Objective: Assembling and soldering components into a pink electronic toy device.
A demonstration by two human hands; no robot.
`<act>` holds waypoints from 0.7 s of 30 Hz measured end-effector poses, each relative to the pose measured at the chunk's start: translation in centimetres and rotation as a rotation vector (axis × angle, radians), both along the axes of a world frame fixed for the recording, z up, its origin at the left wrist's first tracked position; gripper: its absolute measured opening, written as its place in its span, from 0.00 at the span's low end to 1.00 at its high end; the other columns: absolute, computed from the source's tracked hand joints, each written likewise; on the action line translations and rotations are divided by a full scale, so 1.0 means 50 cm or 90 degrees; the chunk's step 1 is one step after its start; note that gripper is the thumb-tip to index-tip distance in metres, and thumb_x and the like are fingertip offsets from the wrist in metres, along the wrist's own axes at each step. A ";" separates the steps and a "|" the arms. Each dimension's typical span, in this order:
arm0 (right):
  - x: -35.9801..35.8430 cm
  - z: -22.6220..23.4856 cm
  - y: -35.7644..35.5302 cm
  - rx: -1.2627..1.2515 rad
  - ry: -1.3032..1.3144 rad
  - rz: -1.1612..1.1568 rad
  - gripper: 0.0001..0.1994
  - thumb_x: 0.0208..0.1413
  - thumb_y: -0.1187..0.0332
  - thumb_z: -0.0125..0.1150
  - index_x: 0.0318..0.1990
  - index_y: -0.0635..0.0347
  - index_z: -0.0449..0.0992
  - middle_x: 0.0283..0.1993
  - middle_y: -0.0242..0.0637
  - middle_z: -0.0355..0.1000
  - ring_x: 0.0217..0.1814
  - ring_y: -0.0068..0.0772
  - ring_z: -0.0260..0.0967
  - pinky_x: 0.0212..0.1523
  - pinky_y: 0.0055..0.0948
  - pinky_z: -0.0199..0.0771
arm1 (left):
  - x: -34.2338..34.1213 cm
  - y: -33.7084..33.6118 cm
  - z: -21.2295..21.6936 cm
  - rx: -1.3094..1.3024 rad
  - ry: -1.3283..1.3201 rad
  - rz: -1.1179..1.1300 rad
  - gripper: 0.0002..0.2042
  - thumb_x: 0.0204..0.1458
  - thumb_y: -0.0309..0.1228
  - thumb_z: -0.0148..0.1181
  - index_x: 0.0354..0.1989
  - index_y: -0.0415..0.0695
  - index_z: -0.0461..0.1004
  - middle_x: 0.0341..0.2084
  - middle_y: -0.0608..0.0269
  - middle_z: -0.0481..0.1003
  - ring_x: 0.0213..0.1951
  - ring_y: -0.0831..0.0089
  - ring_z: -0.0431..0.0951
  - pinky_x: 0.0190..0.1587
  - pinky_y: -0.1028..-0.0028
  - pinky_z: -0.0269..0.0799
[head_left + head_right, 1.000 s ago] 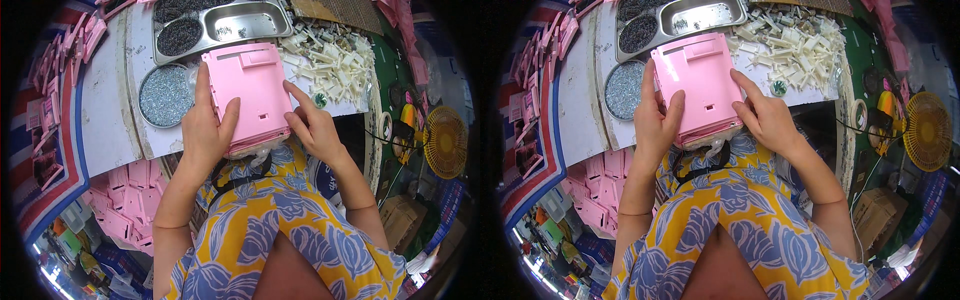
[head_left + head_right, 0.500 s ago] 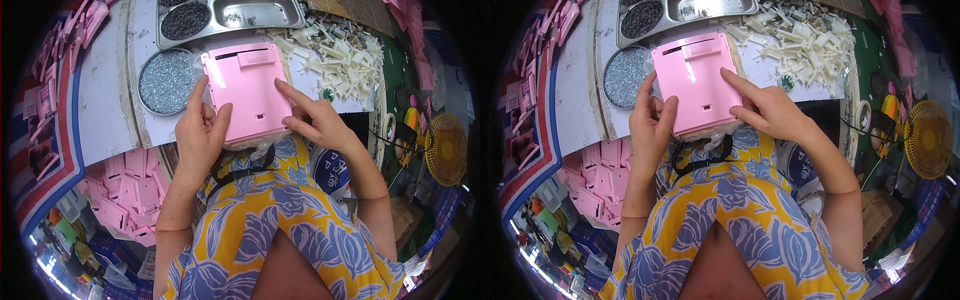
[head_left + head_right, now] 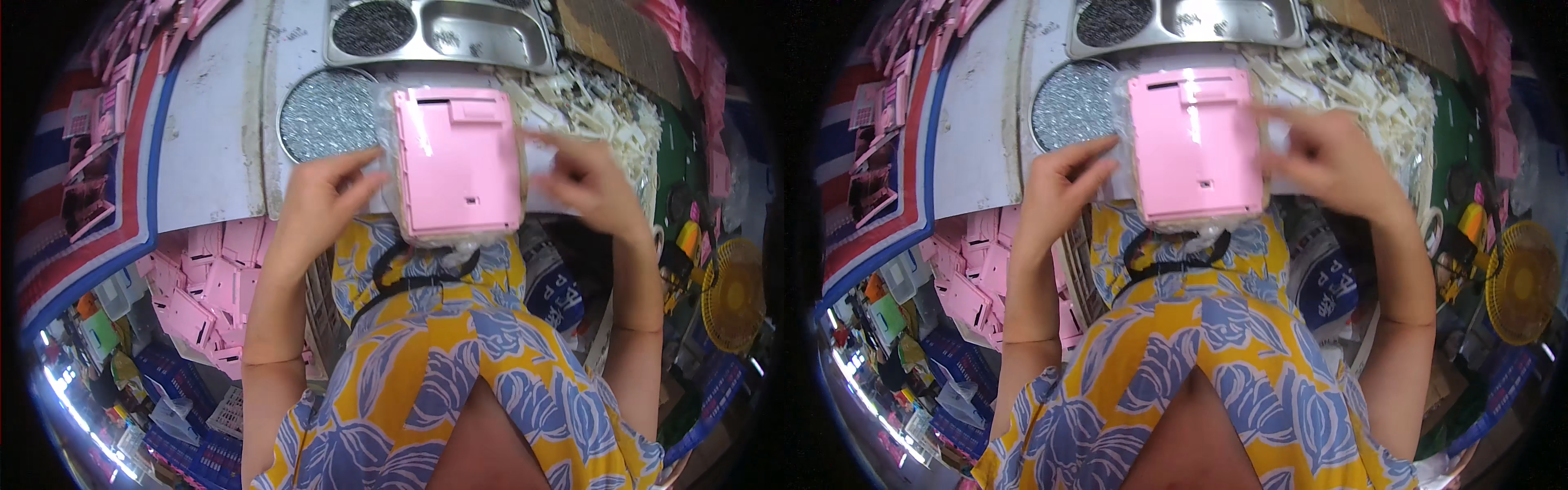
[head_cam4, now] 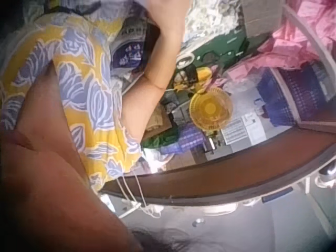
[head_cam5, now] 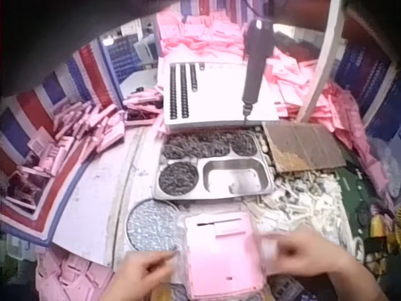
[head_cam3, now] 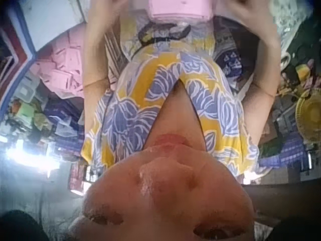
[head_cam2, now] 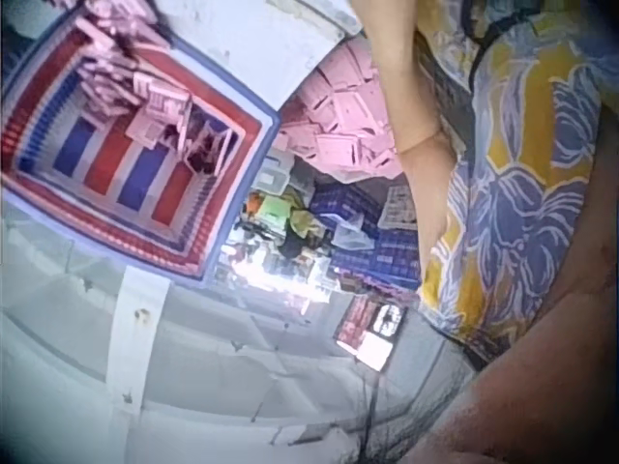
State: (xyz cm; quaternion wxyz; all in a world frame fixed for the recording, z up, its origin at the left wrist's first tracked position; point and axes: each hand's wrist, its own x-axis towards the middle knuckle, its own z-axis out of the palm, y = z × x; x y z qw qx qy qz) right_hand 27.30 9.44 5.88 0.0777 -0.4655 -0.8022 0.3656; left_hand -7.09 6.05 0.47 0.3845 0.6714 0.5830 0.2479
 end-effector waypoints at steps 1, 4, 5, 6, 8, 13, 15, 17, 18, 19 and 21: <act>0.004 -0.010 0.022 0.081 0.229 -0.190 0.17 0.56 0.67 0.68 0.53 0.60 0.80 0.21 0.24 0.68 0.19 0.14 0.58 0.23 0.20 0.60 | -0.016 0.017 -0.008 0.145 0.077 0.038 0.16 0.51 0.30 0.69 0.50 0.44 0.81 0.21 0.62 0.72 0.23 0.69 0.70 0.29 0.70 0.65; -0.018 0.062 0.202 0.516 0.555 -0.447 0.10 0.65 0.69 0.57 0.46 0.68 0.75 0.35 0.33 0.74 0.33 0.23 0.70 0.35 0.23 0.68 | -0.034 0.061 -0.019 0.359 0.314 0.014 0.08 0.47 0.32 0.70 0.35 0.45 0.82 0.32 0.61 0.75 0.39 0.61 0.73 0.41 0.61 0.65; -0.026 0.083 0.262 0.469 0.638 -0.425 0.13 0.64 0.67 0.58 0.51 0.67 0.73 0.37 0.35 0.75 0.35 0.25 0.72 0.36 0.25 0.70 | -0.033 0.067 -0.020 0.346 0.324 -0.005 0.08 0.47 0.33 0.69 0.34 0.45 0.82 0.32 0.61 0.75 0.40 0.60 0.73 0.43 0.60 0.64; -0.030 0.104 0.319 0.421 0.714 -0.402 0.17 0.64 0.65 0.59 0.56 0.65 0.70 0.40 0.38 0.76 0.37 0.27 0.73 0.37 0.26 0.73 | -0.030 0.076 -0.021 0.333 0.330 -0.027 0.07 0.47 0.33 0.69 0.33 0.45 0.81 0.32 0.61 0.74 0.41 0.59 0.73 0.45 0.59 0.63; -0.038 0.115 0.396 0.308 0.855 -0.360 0.26 0.64 0.62 0.61 0.66 0.63 0.64 0.44 0.44 0.78 0.41 0.30 0.76 0.40 0.28 0.77 | -0.027 0.083 -0.025 0.346 0.291 0.010 0.07 0.50 0.33 0.68 0.27 0.44 0.78 0.30 0.61 0.73 0.40 0.58 0.73 0.45 0.60 0.62; -0.089 0.121 0.423 0.229 0.519 -0.242 0.23 0.60 0.59 0.67 0.57 0.63 0.69 0.41 0.41 0.78 0.41 0.29 0.76 0.43 0.26 0.76 | -0.051 0.099 -0.046 0.317 0.380 0.032 0.10 0.52 0.37 0.65 0.25 0.46 0.76 0.28 0.63 0.73 0.38 0.59 0.73 0.42 0.59 0.62; -0.116 0.109 0.393 0.188 0.589 -0.206 0.25 0.58 0.62 0.69 0.58 0.65 0.67 0.39 0.43 0.77 0.40 0.31 0.77 0.42 0.27 0.77 | -0.059 0.104 -0.046 0.310 0.348 0.028 0.10 0.52 0.37 0.66 0.27 0.46 0.76 0.27 0.63 0.72 0.36 0.60 0.73 0.42 0.60 0.61; -0.144 0.095 0.316 0.147 0.652 -0.106 0.27 0.59 0.62 0.68 0.60 0.64 0.65 0.39 0.43 0.77 0.42 0.36 0.78 0.45 0.33 0.78 | -0.050 0.101 -0.034 0.328 0.290 0.008 0.09 0.52 0.37 0.66 0.27 0.46 0.75 0.25 0.63 0.72 0.35 0.61 0.73 0.43 0.60 0.60; -0.162 0.087 0.274 0.109 0.684 -0.105 0.23 0.61 0.63 0.64 0.59 0.63 0.66 0.37 0.39 0.76 0.39 0.34 0.75 0.42 0.32 0.76 | -0.027 0.088 -0.018 0.347 0.252 -0.002 0.09 0.52 0.36 0.66 0.27 0.46 0.75 0.25 0.64 0.72 0.34 0.62 0.73 0.44 0.60 0.59; -0.184 0.072 0.235 0.066 0.719 -0.100 0.19 0.62 0.64 0.61 0.57 0.63 0.67 0.35 0.36 0.74 0.36 0.31 0.73 0.39 0.31 0.74 | -0.005 0.069 -0.009 0.362 0.216 -0.009 0.09 0.52 0.36 0.66 0.27 0.46 0.74 0.24 0.65 0.72 0.33 0.63 0.73 0.45 0.61 0.59; -0.183 0.064 0.165 -0.049 0.785 -0.081 0.14 0.66 0.66 0.53 0.56 0.59 0.68 0.28 0.27 0.67 0.27 0.22 0.64 0.31 0.27 0.67 | 0.049 0.044 0.019 0.394 0.129 -0.060 0.07 0.50 0.32 0.68 0.28 0.46 0.75 0.25 0.65 0.74 0.32 0.65 0.74 0.42 0.64 0.59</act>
